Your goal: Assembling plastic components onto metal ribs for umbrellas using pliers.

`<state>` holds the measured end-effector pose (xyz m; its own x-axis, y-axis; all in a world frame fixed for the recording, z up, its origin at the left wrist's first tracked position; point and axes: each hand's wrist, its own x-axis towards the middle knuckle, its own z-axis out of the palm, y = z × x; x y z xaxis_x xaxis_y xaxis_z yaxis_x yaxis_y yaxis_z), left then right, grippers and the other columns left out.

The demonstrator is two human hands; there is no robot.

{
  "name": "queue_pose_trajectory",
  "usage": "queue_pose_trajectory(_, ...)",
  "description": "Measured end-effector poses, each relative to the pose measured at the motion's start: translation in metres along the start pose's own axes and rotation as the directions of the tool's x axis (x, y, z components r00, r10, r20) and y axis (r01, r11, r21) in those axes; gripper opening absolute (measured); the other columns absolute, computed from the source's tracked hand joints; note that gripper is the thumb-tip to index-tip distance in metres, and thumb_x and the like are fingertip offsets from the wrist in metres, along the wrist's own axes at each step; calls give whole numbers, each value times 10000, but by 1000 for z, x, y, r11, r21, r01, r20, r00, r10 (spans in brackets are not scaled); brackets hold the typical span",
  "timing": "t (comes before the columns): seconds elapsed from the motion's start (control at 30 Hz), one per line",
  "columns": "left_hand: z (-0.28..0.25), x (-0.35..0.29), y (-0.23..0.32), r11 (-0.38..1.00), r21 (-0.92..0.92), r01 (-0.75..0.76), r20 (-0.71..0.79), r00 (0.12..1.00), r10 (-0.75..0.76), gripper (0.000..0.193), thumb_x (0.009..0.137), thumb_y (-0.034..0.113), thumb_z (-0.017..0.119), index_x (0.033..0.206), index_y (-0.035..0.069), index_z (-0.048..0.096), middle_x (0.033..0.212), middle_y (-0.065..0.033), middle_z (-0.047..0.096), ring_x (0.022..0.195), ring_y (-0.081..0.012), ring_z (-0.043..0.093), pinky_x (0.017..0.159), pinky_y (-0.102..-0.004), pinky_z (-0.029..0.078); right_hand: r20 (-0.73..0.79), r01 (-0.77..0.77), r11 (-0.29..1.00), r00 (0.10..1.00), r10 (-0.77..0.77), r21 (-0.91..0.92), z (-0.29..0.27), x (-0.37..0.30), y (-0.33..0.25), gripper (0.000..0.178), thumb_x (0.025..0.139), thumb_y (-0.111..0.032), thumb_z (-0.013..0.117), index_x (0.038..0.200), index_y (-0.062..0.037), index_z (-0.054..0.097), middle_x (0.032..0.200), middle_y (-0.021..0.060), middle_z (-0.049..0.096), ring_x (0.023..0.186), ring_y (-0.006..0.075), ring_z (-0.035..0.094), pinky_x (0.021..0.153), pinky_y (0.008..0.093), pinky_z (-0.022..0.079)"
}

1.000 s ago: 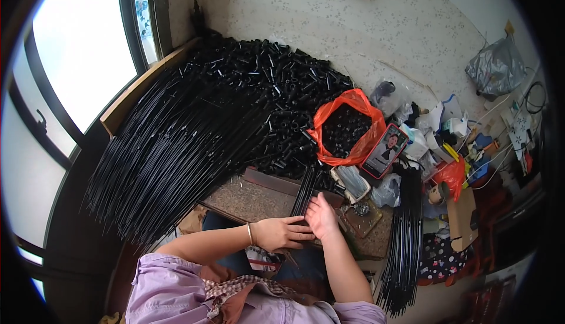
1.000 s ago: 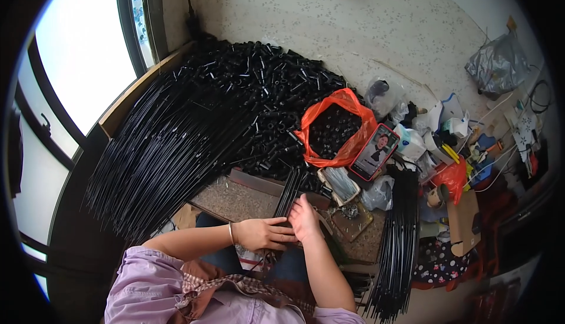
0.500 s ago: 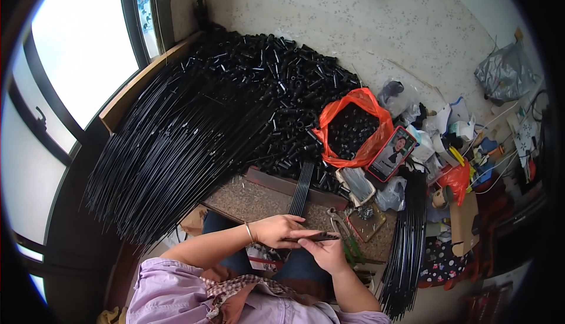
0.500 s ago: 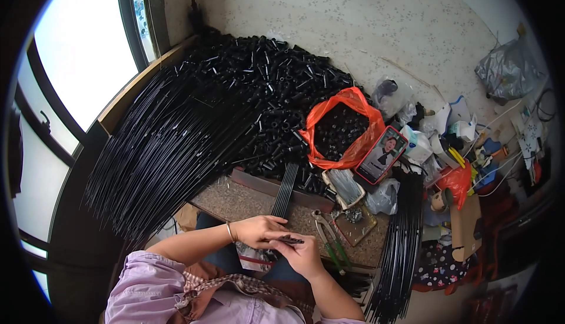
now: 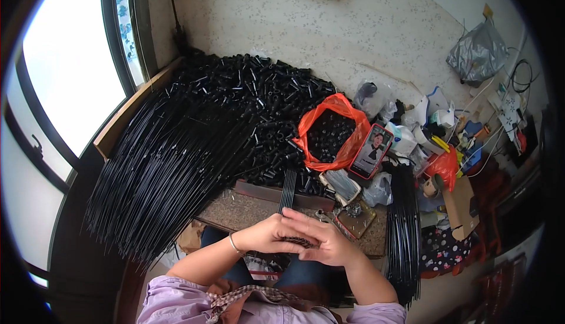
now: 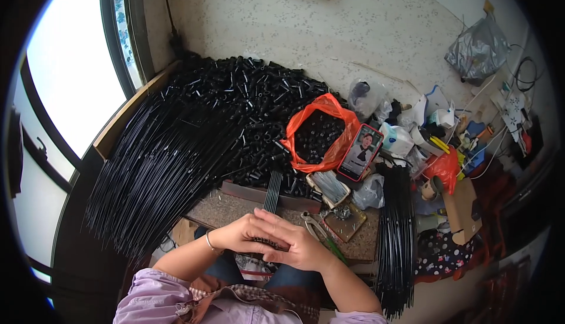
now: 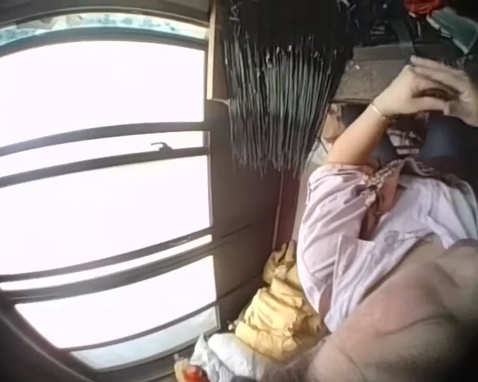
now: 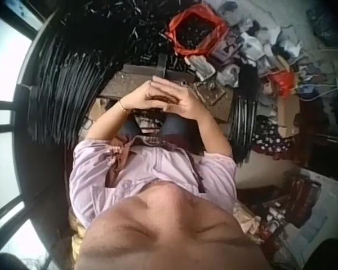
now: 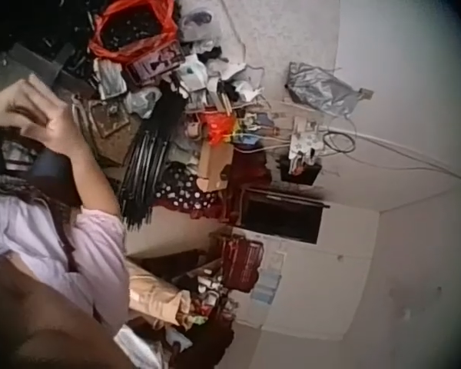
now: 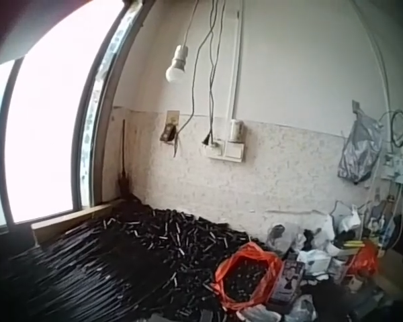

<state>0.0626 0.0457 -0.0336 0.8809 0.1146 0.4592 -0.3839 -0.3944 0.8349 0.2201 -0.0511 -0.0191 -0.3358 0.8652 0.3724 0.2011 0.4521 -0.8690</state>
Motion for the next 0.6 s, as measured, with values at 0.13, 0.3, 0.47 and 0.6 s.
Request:
queue_pose_trajectory(0.13, -10, 6, 17, 992, -124, 7, 31, 1000, -3, 186, 779, 97, 657, 910, -36, 650, 864, -140, 665, 824, -243, 651, 781, -314, 499, -442, -348, 917, 803, 399, 194, -55, 15, 50, 424, 868, -341, 552, 1101, 13, 559, 966, 131, 629, 877, 196, 622, 735, 297, 491)
queue_pose_trajectory(0.3, -7, 0, 8, 988, -143, 57, 87, 995, -45, 191, 789, 100, 650, 923, -36, 650, 863, -148, 664, 816, -246, 652, 755, -311, 504, -657, -675, 307, 733, 174, -671, -106, -32, 145, 156, 685, -144, 687, 822, -72, 670, 811, 112, 568, 840, 288, 555, 699, 370, 466)
queue_pose_trajectory(0.47, -18, 9, 21, 983, -178, 35, 26, 999, -31, 211, 783, 74, 653, 962, -38, 643, 866, -145, 665, 821, -228, 651, 741, -294, 507, -551, -530, 250, 834, -18, -811, -104, -30, 143, 65, 681, -118, 680, 720, -69, 662, 750, 59, 547, 779, 253, 535, 682, 362, 454)
queue_pose_trajectory(0.6, -20, 15, 15, 989, -146, -17, 31, 999, 22, 203, 787, 72, 648, 956, -40, 643, 863, -144, 665, 814, -221, 652, 737, -288, 507, -469, -438, 220, 876, -116, -872, -108, -34, 134, 85, 726, -100, 636, 801, -64, 651, 761, 64, 554, 800, 250, 532, 678, 349, 448)
